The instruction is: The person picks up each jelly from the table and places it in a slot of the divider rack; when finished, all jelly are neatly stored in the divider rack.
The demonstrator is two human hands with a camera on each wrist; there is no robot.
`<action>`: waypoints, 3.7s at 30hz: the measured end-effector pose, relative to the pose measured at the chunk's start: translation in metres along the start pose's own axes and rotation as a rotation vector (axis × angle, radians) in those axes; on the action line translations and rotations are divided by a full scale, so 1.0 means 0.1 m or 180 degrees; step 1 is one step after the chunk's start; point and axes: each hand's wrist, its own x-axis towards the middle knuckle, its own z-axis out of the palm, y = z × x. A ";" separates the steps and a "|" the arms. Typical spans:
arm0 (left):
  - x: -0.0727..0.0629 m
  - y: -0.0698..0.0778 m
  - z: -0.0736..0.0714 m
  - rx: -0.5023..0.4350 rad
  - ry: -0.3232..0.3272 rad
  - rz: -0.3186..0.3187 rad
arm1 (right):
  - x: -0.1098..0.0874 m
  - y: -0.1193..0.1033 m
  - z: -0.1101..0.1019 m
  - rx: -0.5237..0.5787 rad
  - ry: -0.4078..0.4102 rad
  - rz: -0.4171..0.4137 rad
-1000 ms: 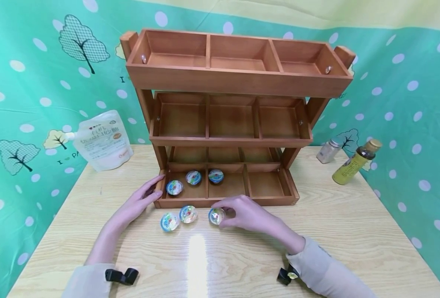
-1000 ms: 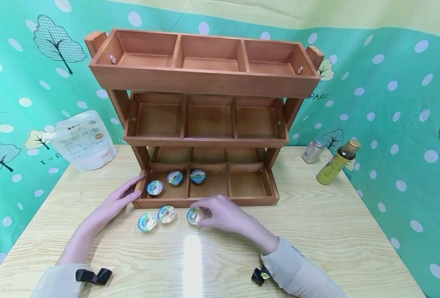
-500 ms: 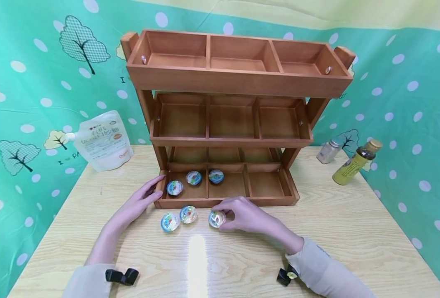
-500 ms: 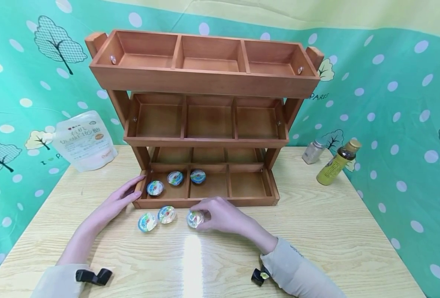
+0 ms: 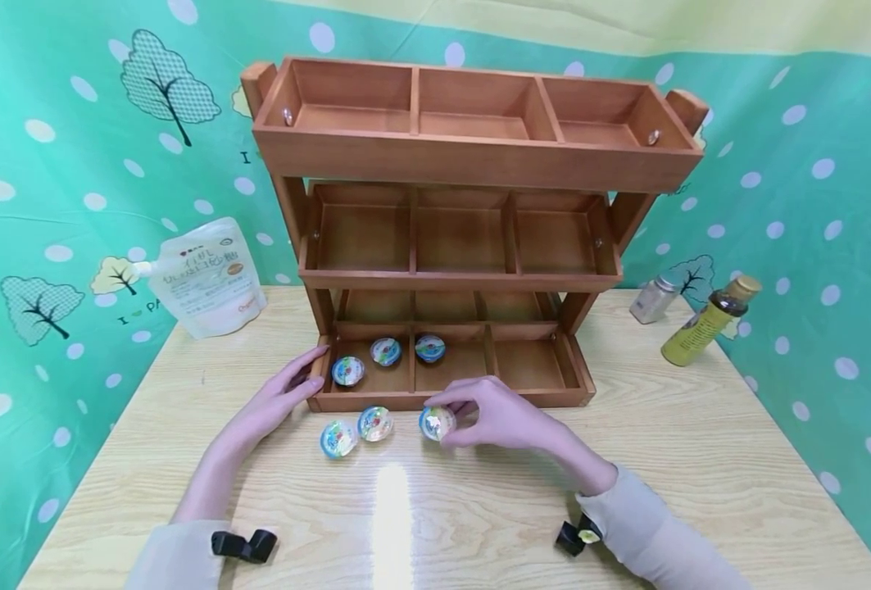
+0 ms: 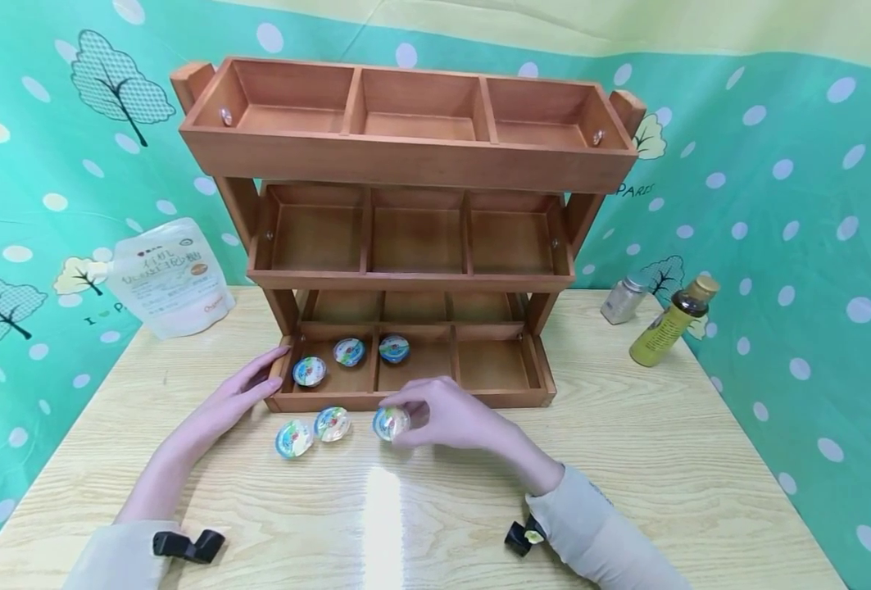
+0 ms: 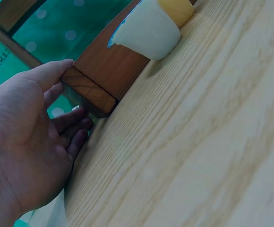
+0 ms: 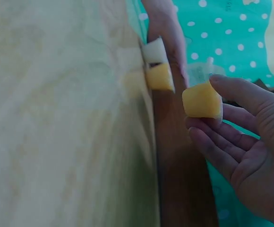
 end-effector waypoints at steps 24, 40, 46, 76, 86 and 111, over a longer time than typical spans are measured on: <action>0.00 0.00 0.01 -0.0044 0.0014 0.0030 | 0.20 0.28 -0.50 -0.0252 0.0679 0.0357; 0.00 0.01 0.00 -0.0068 -0.0004 0.0007 | 0.31 0.48 -0.43 -0.1273 0.0719 0.0100; 0.01 0.01 0.00 -0.0101 -0.0010 0.0001 | 0.32 0.49 -0.41 -0.1494 0.0663 0.0067; 0.01 -0.01 0.01 -0.0100 -0.0016 0.0005 | 0.33 0.46 -0.39 -0.2092 0.0330 0.0028; 0.00 0.00 0.02 -0.0090 -0.0034 0.0001 | 0.28 0.47 -0.45 -0.1668 0.0520 0.0013; -0.01 0.02 -0.01 -0.0095 -0.0065 -0.0038 | 0.51 -0.20 0.07 -0.0006 0.1094 -0.0355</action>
